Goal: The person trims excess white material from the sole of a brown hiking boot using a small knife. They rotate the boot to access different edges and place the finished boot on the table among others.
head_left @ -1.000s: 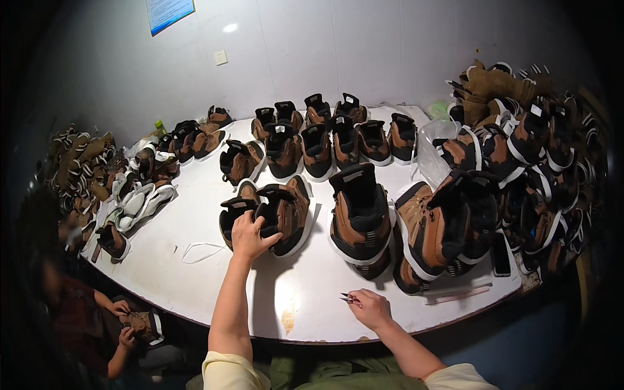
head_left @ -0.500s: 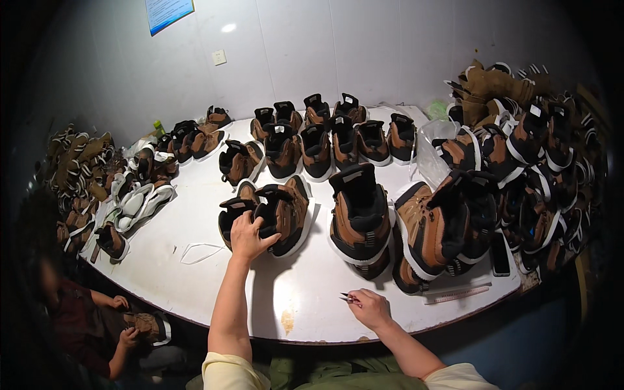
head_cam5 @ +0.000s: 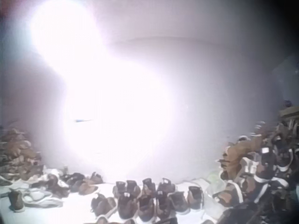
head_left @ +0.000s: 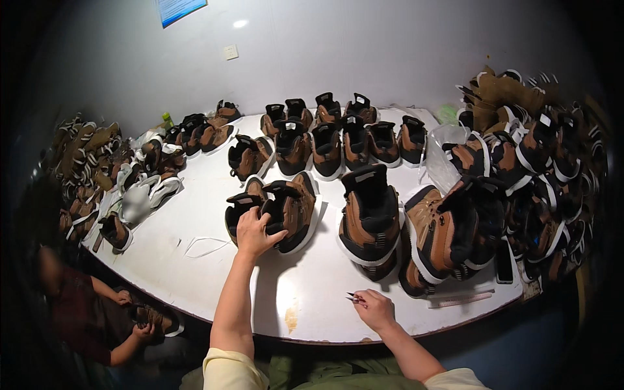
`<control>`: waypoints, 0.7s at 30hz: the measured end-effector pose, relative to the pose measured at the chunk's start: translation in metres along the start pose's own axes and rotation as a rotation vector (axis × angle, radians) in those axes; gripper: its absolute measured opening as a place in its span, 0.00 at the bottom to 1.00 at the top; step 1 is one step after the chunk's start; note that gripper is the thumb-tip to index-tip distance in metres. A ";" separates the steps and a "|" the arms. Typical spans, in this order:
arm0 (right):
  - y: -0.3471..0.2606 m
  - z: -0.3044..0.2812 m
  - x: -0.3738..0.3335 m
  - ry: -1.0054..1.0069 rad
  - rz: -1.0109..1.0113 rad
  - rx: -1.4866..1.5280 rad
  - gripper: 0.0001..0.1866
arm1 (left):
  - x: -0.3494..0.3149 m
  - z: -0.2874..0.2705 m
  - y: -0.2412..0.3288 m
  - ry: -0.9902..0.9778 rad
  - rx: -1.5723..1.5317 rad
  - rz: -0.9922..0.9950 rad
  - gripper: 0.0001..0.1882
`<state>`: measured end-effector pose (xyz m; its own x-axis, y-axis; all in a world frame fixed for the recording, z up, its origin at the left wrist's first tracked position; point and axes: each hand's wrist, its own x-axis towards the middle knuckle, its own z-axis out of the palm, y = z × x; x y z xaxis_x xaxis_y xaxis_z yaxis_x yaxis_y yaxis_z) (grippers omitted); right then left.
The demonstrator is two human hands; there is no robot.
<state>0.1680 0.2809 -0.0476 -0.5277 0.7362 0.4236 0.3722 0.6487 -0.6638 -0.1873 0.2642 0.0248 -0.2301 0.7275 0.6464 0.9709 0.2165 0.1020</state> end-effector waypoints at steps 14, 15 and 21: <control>-0.001 0.003 0.003 -0.004 -0.003 -0.004 0.06 | -0.005 -0.001 -0.011 0.005 0.003 0.002 0.27; -0.001 0.003 0.002 0.000 0.005 -0.011 0.06 | -0.003 -0.001 -0.010 0.008 -0.004 0.004 0.27; 0.010 0.007 -0.004 0.016 0.029 0.028 0.06 | 0.002 0.005 -0.004 -0.014 -0.063 -0.007 0.28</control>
<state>0.1686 0.2837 -0.0604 -0.5043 0.7580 0.4137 0.3656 0.6214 -0.6929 -0.1923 0.2679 0.0217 -0.2369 0.7352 0.6351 0.9715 0.1799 0.1541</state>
